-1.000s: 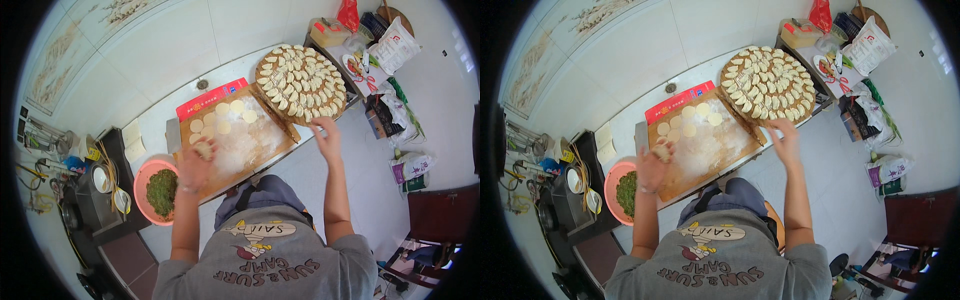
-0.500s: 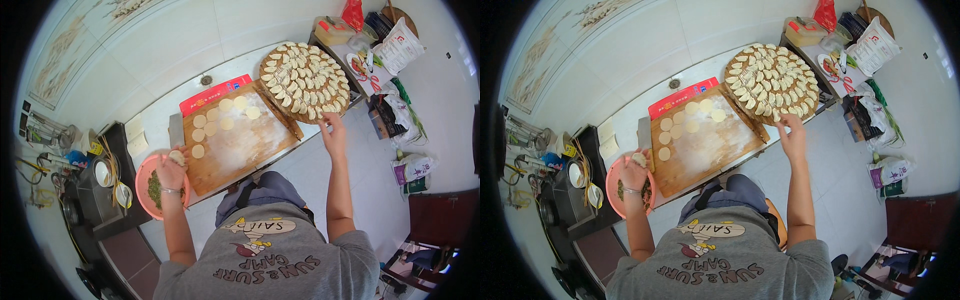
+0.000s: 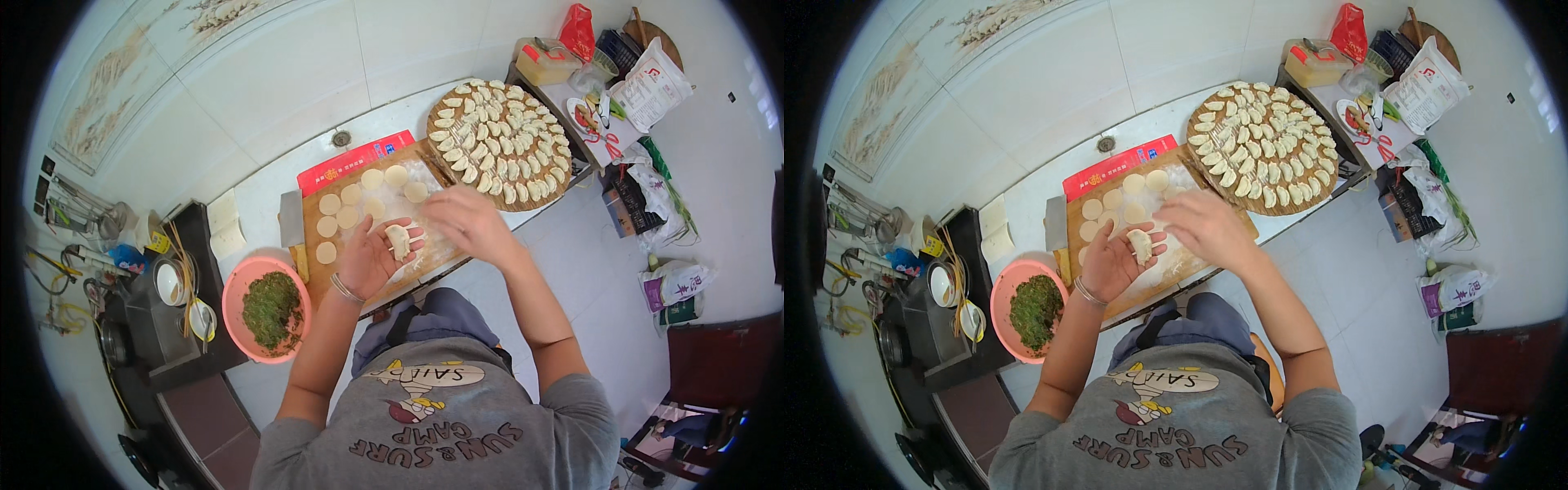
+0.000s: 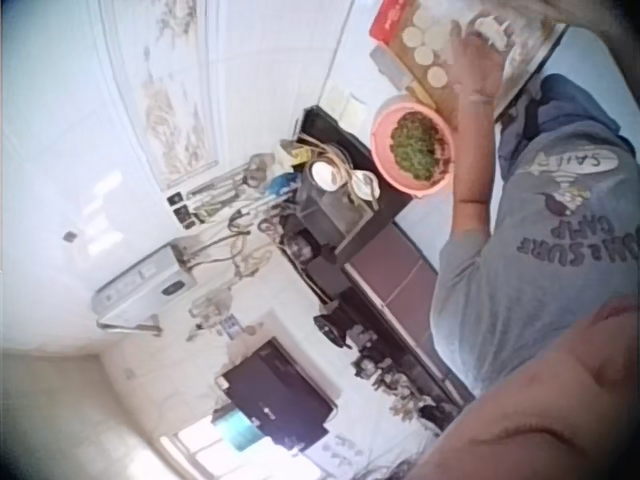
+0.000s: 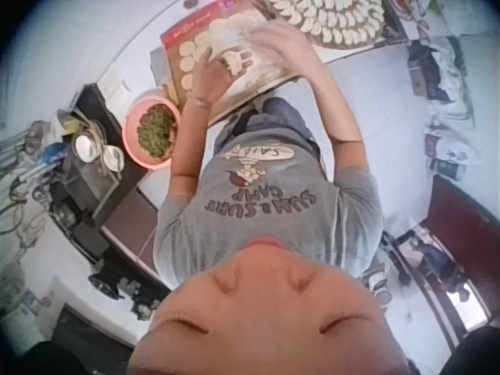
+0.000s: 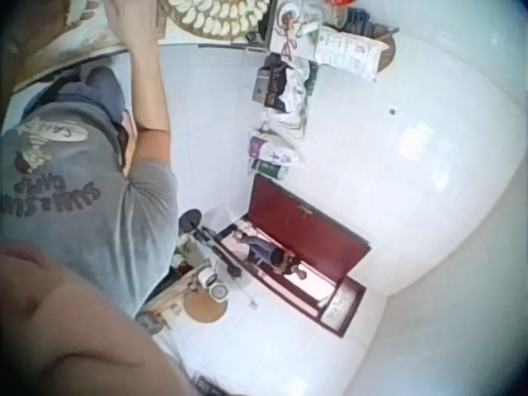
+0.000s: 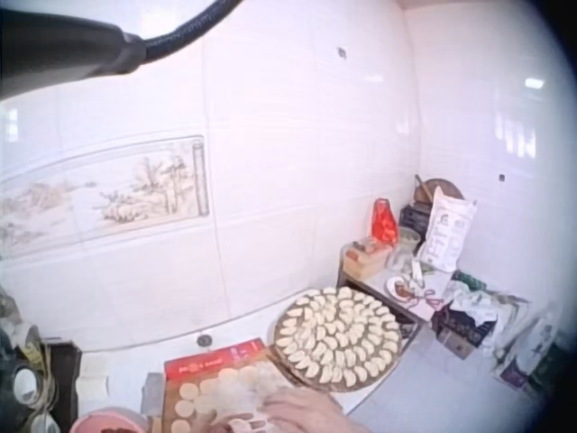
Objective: The person fills round dough wrappers with a green vegetable mixture from a pink bowl using a spoon. They fold and pleat the edges to seal the dumplings, then place the finished items onto a large wooden tray. The process is repeated continuously throughout the clip.
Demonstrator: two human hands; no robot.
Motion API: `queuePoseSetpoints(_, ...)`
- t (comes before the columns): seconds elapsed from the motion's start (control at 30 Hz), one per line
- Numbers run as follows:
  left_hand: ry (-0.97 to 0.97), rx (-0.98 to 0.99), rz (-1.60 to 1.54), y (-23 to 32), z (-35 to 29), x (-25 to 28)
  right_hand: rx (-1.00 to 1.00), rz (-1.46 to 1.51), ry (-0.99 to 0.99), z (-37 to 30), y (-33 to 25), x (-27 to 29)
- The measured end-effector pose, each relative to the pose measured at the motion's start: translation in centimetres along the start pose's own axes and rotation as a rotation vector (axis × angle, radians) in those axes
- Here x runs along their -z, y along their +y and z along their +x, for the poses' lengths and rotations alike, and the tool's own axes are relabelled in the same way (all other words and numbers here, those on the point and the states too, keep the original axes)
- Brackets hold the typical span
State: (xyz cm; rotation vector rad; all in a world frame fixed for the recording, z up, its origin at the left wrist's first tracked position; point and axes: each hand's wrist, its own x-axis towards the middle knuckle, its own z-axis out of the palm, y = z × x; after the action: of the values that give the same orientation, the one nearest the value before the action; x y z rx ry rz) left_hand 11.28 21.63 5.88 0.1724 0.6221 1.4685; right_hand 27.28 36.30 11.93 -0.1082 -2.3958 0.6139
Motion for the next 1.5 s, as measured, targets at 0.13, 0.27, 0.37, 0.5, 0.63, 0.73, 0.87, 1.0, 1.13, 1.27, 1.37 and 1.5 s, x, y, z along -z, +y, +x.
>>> queuePoseSetpoints(0.13,-0.074,0.036,0.013,-0.4,0.5,-0.6,-0.005,0.083,-0.073,-1.7,0.1,-1.5)
queuePoseSetpoints(0.27,-0.06,0.041,-0.044,-1.2,0.6,-1.5,-0.02,0.14,-0.061,-2.6,0.1,-2.0)
queuePoseSetpoints(0.37,-0.115,0.051,-0.027,-1.7,1.1,-1.3,-0.053,0.15,-0.071,-3.2,0.4,-2.1)
queuePoseSetpoints(0.5,-0.105,0.054,0.026,-2.4,1.5,-1.8,-0.122,0.189,-0.061,-3.7,0.4,-2.0)
queuePoseSetpoints(0.63,-0.07,0.021,0.082,-3.0,1.6,-2.2,-0.192,0.152,-0.086,-3.9,-0.1,-1.4)
queuePoseSetpoints(0.73,-0.033,0.061,0.154,-2.7,1.4,-3.3,-0.145,0.149,-0.088,-4.0,0.3,-1.0)
queuePoseSetpoints(0.87,-0.099,0.093,0.112,-2.9,1.7,-2.4,-0.105,0.145,-0.102,-4.3,0.8,-1.2)
queuePoseSetpoints(1.0,-0.102,0.091,0.147,-3.3,2.0,-2.1,-0.118,0.133,-0.128,-4.5,0.8,-1.4)
queuePoseSetpoints(1.13,-0.088,0.112,0.131,-3.2,2.0,-2.1,-0.125,0.184,-0.109,-4.3,0.8,-1.1)
queuePoseSetpoints(1.27,-0.065,0.115,0.143,-3.1,2.4,-2.3,-0.115,0.194,-0.121,-4.2,1.2,-1.3)
queuePoseSetpoints(1.37,-0.026,0.113,0.173,-3.6,2.3,-2.6,-0.164,0.111,-0.147,-4.0,0.6,-1.5)
queuePoseSetpoints(1.5,-0.071,0.097,0.227,-3.9,2.7,-1.5,-0.194,0.014,-0.147,-4.1,0.2,-1.9)
